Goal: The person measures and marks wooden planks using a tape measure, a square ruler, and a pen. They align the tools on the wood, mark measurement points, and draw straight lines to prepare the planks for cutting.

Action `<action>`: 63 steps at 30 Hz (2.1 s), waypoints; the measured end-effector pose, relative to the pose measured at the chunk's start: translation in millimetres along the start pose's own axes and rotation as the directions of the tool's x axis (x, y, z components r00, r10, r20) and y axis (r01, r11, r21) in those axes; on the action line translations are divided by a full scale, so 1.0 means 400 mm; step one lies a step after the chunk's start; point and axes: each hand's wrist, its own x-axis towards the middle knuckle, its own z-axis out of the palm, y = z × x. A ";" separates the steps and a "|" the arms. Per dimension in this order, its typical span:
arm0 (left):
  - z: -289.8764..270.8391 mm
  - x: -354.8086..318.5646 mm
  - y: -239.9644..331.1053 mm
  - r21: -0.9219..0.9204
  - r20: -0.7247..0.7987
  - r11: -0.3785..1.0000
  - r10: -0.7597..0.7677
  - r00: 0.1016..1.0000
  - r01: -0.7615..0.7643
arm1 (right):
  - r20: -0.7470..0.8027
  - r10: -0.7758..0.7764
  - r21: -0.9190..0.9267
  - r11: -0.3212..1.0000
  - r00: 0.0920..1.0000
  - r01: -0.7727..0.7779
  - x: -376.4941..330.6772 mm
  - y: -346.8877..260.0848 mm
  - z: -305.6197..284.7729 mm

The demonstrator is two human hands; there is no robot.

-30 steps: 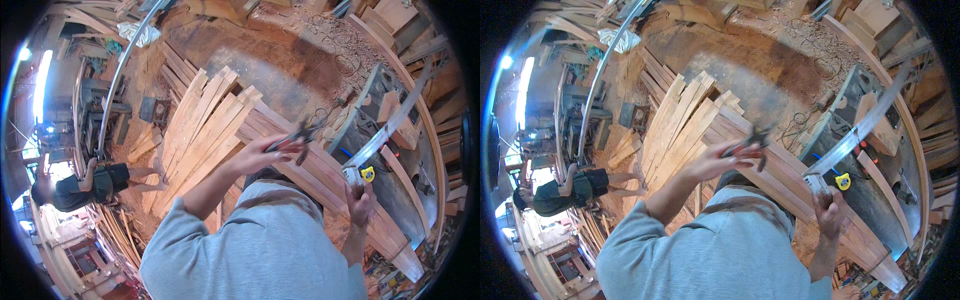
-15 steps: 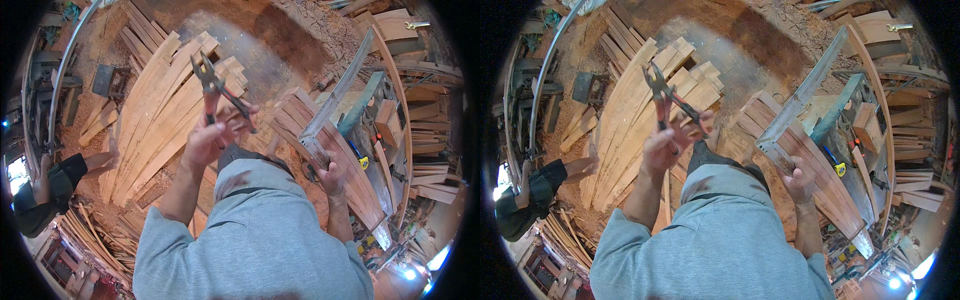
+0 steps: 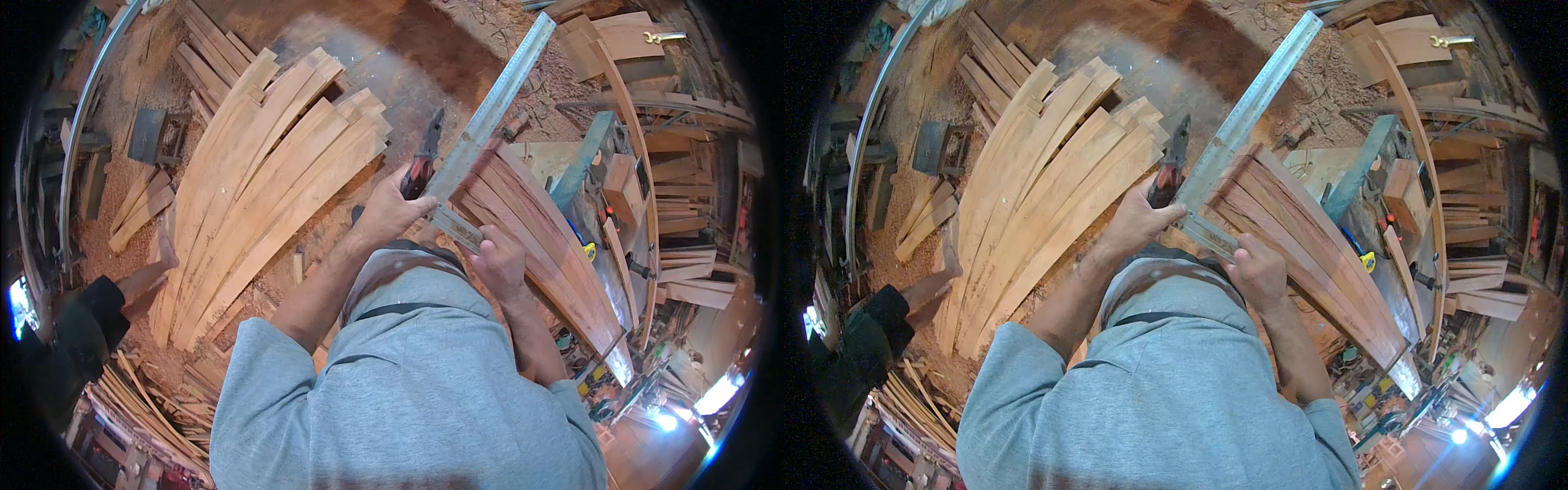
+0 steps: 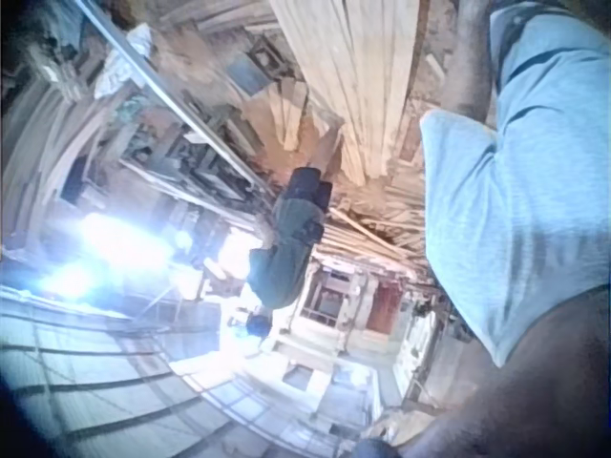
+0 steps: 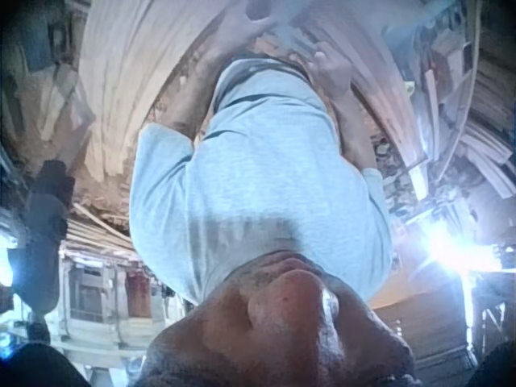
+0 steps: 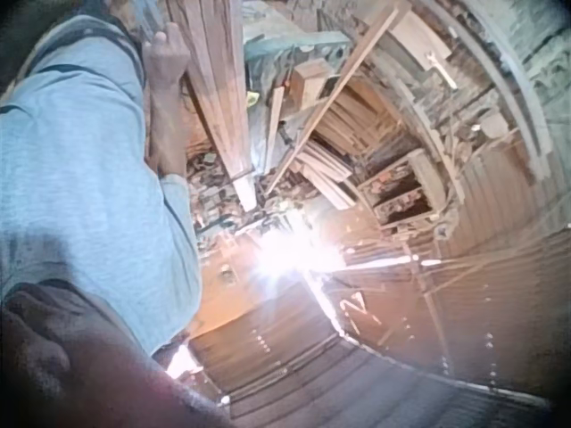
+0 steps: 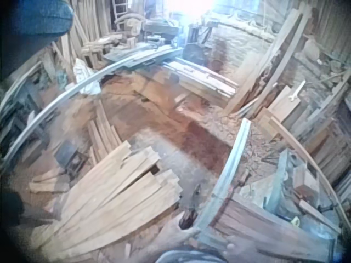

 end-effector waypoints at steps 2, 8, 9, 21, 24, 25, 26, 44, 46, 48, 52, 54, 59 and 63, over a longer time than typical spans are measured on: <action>-0.007 0.017 -0.025 -0.132 0.014 0.991 -0.016 1.000 0.017 | -0.016 0.004 -0.017 1.000 1.000 -0.005 0.016 -0.013 0.007; -0.026 0.077 -0.078 -0.380 0.047 0.921 -0.073 0.996 0.085 | -0.114 0.069 0.035 0.997 0.991 -0.066 0.026 -0.027 -0.016; -0.033 0.085 -0.080 -0.379 0.076 0.918 -0.092 0.993 0.114 | -0.089 0.080 0.047 0.996 0.993 -0.076 0.021 -0.027 -0.023; -0.002 0.093 -0.113 -0.331 0.028 0.941 -0.063 0.998 0.069 | 0.326 0.654 0.518 0.481 0.683 -0.707 -0.100 -0.133 -0.039; 0.026 0.100 -0.126 -0.297 -0.010 0.955 -0.014 1.000 0.010 | 0.707 0.489 0.688 -0.309 0.511 -0.657 -0.095 -0.082 0.037; 0.031 0.102 -0.128 -0.280 -0.006 0.959 -0.050 0.999 0.047 | 0.758 0.427 0.647 -0.590 0.493 -0.484 -0.090 -0.063 0.069; 0.033 0.104 -0.128 -0.266 0.009 0.960 -0.082 0.997 0.081 | 0.802 0.391 0.540 -0.799 0.452 -0.266 -0.090 -0.048 0.096; -0.025 0.041 0.007 0.102 -0.195 0.987 -0.106 0.975 0.128 | 0.583 0.612 0.678 -0.729 0.534 0.094 -0.115 0.001 0.226; -0.053 0.032 0.007 0.230 -0.184 0.966 -0.074 0.980 0.116 | 0.589 0.604 0.674 -0.734 0.537 0.086 -0.111 0.000 0.221; -0.060 0.031 -0.002 0.350 -0.175 0.935 0.008 0.985 0.055 | 0.612 0.611 0.673 -0.735 0.503 0.074 -0.100 -0.009 0.198; -0.052 0.051 0.007 0.358 -0.145 0.926 0.185 0.972 -0.122 | 0.613 0.549 0.661 -0.750 0.568 0.012 -0.067 -0.057 0.080; -0.055 0.058 0.035 0.354 -0.047 0.813 0.508 0.860 -0.462 | 0.651 0.518 0.647 -0.761 0.555 -0.047 -0.051 -0.090 0.000; -0.138 0.100 0.104 0.491 0.184 0.562 0.680 0.709 -0.666 | 0.669 0.347 0.429 -0.902 0.657 0.040 0.005 -0.106 -0.136; -0.178 0.096 0.035 0.355 0.139 0.768 0.521 0.842 -0.533 | 0.691 0.279 0.351 -0.936 0.667 0.027 0.051 -0.072 -0.162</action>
